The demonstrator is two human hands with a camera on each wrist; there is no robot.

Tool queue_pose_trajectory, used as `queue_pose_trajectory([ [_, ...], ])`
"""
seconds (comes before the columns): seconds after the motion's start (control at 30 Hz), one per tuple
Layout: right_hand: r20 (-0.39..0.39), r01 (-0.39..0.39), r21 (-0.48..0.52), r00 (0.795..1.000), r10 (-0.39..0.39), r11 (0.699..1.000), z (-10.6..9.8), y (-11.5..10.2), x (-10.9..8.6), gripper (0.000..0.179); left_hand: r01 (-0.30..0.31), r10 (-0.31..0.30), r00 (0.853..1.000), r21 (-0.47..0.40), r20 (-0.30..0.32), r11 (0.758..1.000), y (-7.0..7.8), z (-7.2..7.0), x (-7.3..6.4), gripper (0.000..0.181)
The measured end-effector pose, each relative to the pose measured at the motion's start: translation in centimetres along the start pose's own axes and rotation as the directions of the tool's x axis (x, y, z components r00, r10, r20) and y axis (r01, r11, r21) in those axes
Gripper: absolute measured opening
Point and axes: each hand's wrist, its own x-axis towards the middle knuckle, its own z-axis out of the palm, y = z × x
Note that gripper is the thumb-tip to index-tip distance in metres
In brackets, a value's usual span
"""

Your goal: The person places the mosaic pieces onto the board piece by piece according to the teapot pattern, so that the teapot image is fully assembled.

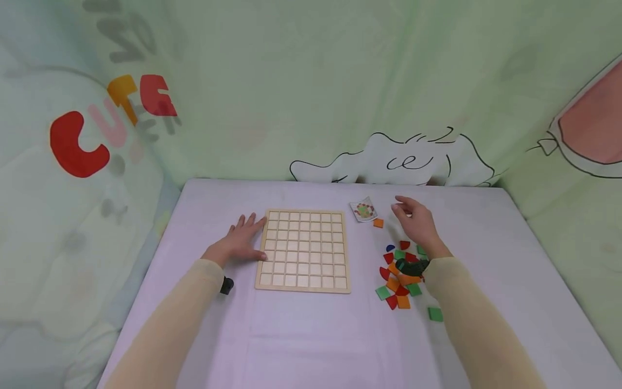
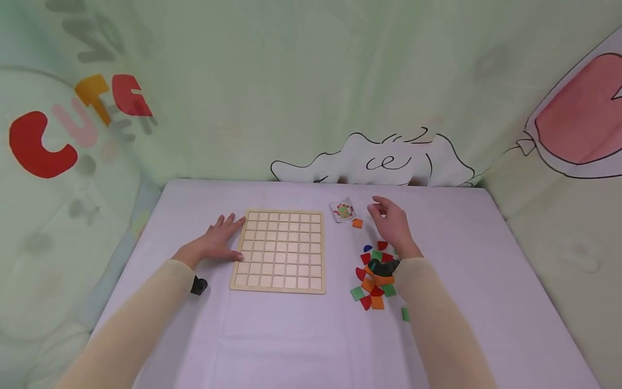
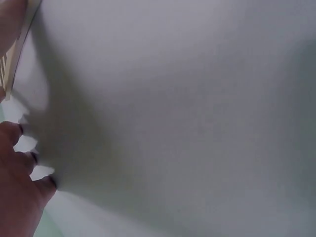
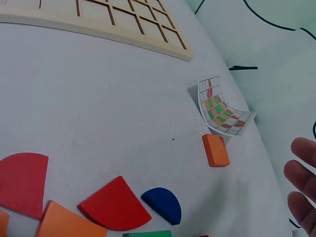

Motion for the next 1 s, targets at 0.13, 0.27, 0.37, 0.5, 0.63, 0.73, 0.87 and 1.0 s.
queue_pose_trajectory([
  [0.13, 0.002, 0.005, -0.011, 1.0, -0.005, 1.0, 0.0, 0.1, 0.0, 0.056, 0.002, -0.002, 1.0, 0.026, 0.019, 1.0, 0.3, -0.3, 0.0, 0.107],
  [0.27, 0.026, -0.004, -0.018, 1.0, 0.004, 1.0, 0.2, 0.3, 0.4, 0.055, 0.01, -0.01, 0.999, 0.024, 0.035, 1.0, 0.6, -0.4, -0.1, 0.107],
  [0.37, 0.057, -0.013, -0.03, 0.998, 0.015, 0.999, 0.8, 0.4, 1.1, 0.055, 0.024, -0.025, 0.999, 0.022, 0.036, 0.999, 0.8, -0.5, -0.2, 0.107],
  [0.5, 0.076, -0.04, -0.054, 0.996, 0.044, 0.998, 1.8, 0.4, 2.3, 0.054, 0.037, -0.038, 0.999, 0.029, 0.032, 0.999, 1.1, -0.6, -0.3, 0.106],
  [0.63, 0.078, -0.08, -0.065, 0.993, 0.085, 0.995, 2.8, 0.1, 3.4, 0.051, 0.026, -0.027, 0.999, 0.023, 0.024, 0.999, 1.0, -0.5, -0.3, 0.106],
  [0.73, 0.073, -0.114, -0.064, 0.99, 0.118, 0.991, 3.4, 0.0, 4.0, 0.049, 0.02, -0.02, 1.0, 0.017, 0.024, 1.0, 1.0, -0.3, -0.1, 0.107],
  [0.87, 0.044, -0.133, -0.105, 0.989, 0.139, 0.985, 4.1, -0.2, 4.6, 0.043, 0.035, -0.036, 0.999, 0.033, 0.032, 0.999, 1.0, -0.2, 0.0, 0.108],
  [1.0, 0.024, -0.144, -0.138, 0.989, 0.148, 0.98, 4.5, -0.8, 4.7, 0.04, 0.054, -0.055, 0.998, 0.046, 0.037, 0.998, 0.7, -0.3, -0.1, 0.108],
])
